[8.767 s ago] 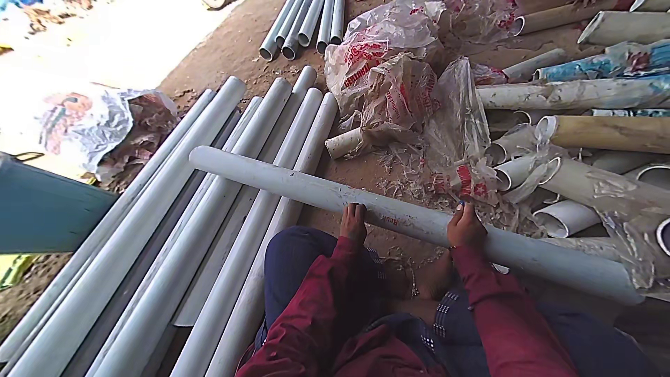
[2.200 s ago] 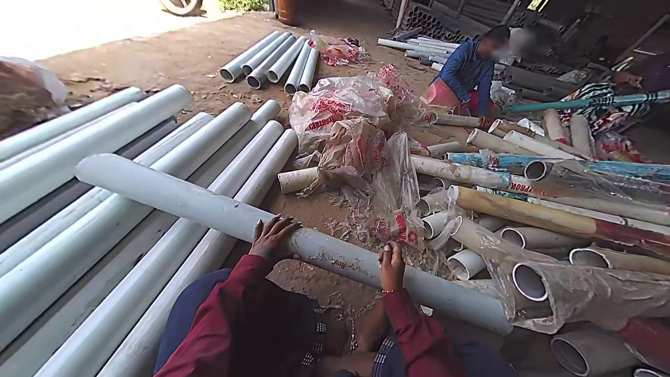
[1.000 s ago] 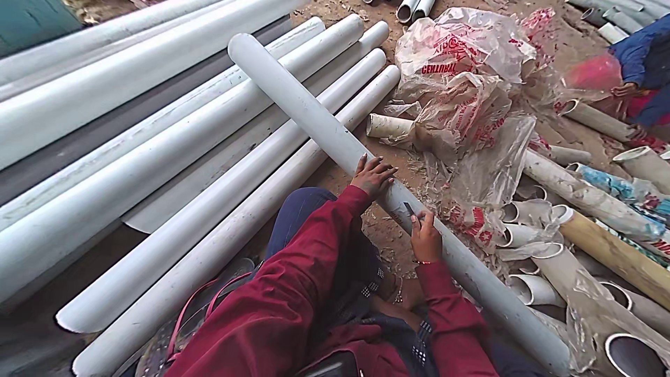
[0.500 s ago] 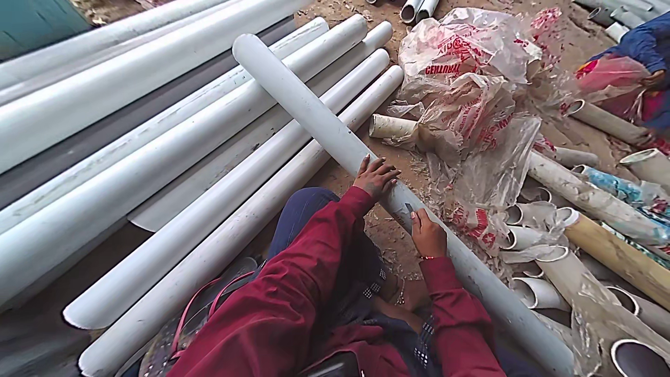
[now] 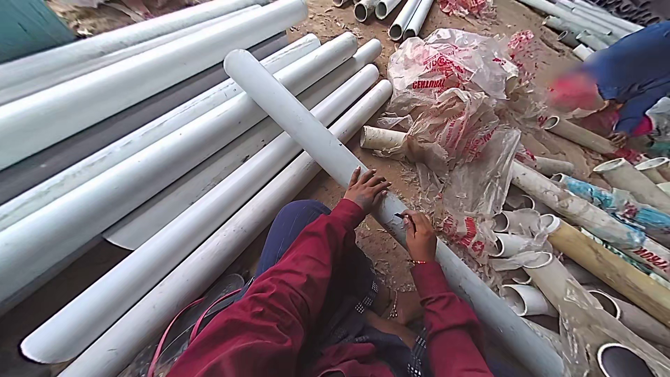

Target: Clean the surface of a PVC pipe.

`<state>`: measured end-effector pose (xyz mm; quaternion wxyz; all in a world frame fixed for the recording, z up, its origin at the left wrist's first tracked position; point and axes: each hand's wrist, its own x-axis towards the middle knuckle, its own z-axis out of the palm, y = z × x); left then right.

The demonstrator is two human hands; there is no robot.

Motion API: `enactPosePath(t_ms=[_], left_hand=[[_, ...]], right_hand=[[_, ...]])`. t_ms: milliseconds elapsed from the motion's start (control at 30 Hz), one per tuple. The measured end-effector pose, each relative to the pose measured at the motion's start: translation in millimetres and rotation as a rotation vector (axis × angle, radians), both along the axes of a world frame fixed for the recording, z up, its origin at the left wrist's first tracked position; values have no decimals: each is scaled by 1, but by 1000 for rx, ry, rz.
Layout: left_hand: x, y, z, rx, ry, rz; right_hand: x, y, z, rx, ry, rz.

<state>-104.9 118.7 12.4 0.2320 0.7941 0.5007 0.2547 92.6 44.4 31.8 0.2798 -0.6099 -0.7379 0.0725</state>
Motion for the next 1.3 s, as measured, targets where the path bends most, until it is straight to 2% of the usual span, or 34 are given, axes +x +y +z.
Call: enactPosePath(t_ms=[133,333,467,900,1067,1300], left_hand=[[-5,0,13,-143,41,-16],[3,1,-4,132,-74,18],[0,-1,-8,161,-79,29],[3,0,-6,154,-69,23],[-1,-2,1,-17,12,10],[1,0,-5,67,-31,18]], right_hand=[[-2,0,5,-66,104,0],[2,10,14,-101,171,14],[-2,19,16,-184,278,78],[5,27,13,-168,277,138],[7,23,7,-143,255,169],[2,26,1,-142,262,89]])
